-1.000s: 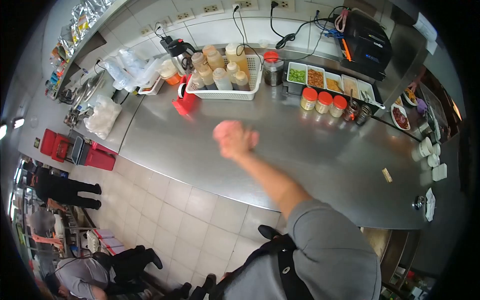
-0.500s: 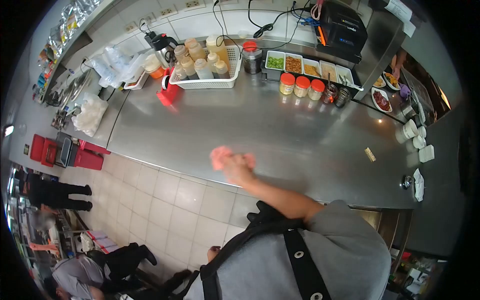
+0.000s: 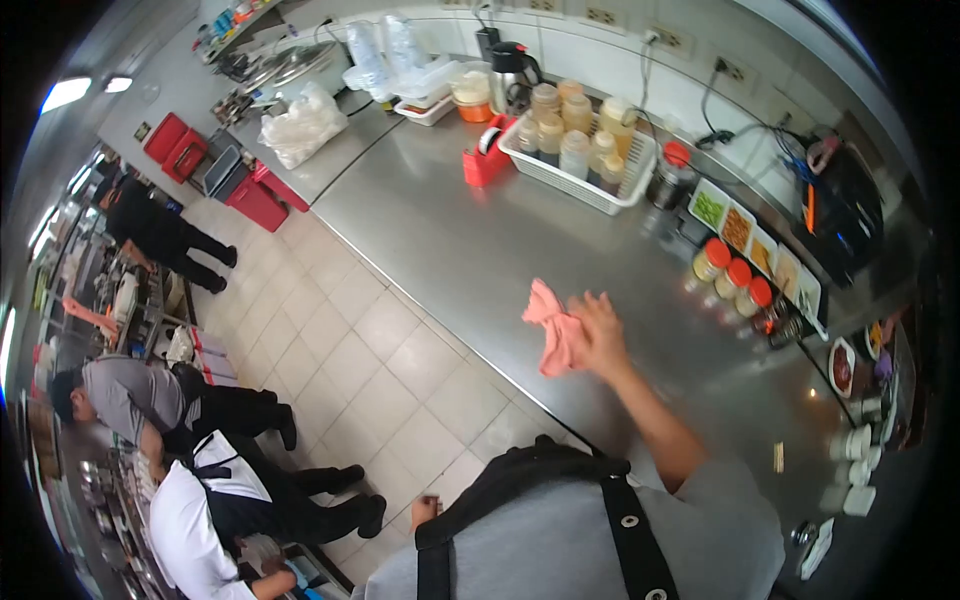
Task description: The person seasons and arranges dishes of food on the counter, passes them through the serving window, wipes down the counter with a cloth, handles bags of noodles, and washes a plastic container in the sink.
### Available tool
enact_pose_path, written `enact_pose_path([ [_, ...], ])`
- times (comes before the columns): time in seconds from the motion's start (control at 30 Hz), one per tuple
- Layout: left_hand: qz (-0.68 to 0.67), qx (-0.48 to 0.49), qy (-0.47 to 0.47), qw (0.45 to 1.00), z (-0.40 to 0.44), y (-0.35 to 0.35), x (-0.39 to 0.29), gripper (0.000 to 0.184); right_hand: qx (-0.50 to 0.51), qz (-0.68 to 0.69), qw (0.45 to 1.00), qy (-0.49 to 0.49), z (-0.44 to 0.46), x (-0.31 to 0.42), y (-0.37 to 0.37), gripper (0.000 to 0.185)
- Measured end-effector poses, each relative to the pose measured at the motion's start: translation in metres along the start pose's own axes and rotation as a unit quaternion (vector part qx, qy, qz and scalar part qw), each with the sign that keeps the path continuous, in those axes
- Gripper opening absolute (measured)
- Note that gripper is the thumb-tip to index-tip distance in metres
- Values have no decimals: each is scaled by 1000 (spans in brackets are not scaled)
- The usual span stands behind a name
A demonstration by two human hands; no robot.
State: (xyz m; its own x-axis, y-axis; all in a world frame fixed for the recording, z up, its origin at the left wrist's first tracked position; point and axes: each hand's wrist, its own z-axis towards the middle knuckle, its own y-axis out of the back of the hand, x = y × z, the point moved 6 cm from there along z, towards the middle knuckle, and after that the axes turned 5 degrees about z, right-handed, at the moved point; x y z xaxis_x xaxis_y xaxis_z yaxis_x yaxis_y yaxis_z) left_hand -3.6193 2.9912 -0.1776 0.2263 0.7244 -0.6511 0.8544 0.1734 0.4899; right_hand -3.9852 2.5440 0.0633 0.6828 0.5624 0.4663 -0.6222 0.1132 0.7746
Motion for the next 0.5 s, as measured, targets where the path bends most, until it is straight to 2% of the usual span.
enact_pose_path([
  [0.1, 25, -2, 56, 998, -16, -9, 35, 20, 117, -55, 990, 48, 9, 50, -46, 57],
  [0.2, 45, 1, 89, 995, -12, -7, 45, 20, 49, -83, 995, 0, 77, 24, -99, 60],
  [0.27, 55, 12, 91, 994, 3, -4, 44, 20, 13, -121, 990, -67, 136, 11, -120, 61],
  [0.33, 68, 28, 81, 994, 27, 6, 38, 20, -39, -86, 993, -72, 190, 0, -165, 60],
  [0.4, 83, 42, 59, 994, 62, 25, 25, 19, -28, -110, 992, -49, 241, 8, -229, 58],
  [0.43, 91, 50, 48, 993, 81, 36, 16, 19, 31, 187, 973, -129, 260, 13, -276, 58],
  [0.47, 99, 57, 36, 993, 100, 49, 6, 19, 38, 447, 862, -237, 277, 19, -320, 58],
  [0.5, 105, 61, 24, 992, 120, 66, -6, 19, 77, 495, 825, -262, 287, 43, -336, 58],
])
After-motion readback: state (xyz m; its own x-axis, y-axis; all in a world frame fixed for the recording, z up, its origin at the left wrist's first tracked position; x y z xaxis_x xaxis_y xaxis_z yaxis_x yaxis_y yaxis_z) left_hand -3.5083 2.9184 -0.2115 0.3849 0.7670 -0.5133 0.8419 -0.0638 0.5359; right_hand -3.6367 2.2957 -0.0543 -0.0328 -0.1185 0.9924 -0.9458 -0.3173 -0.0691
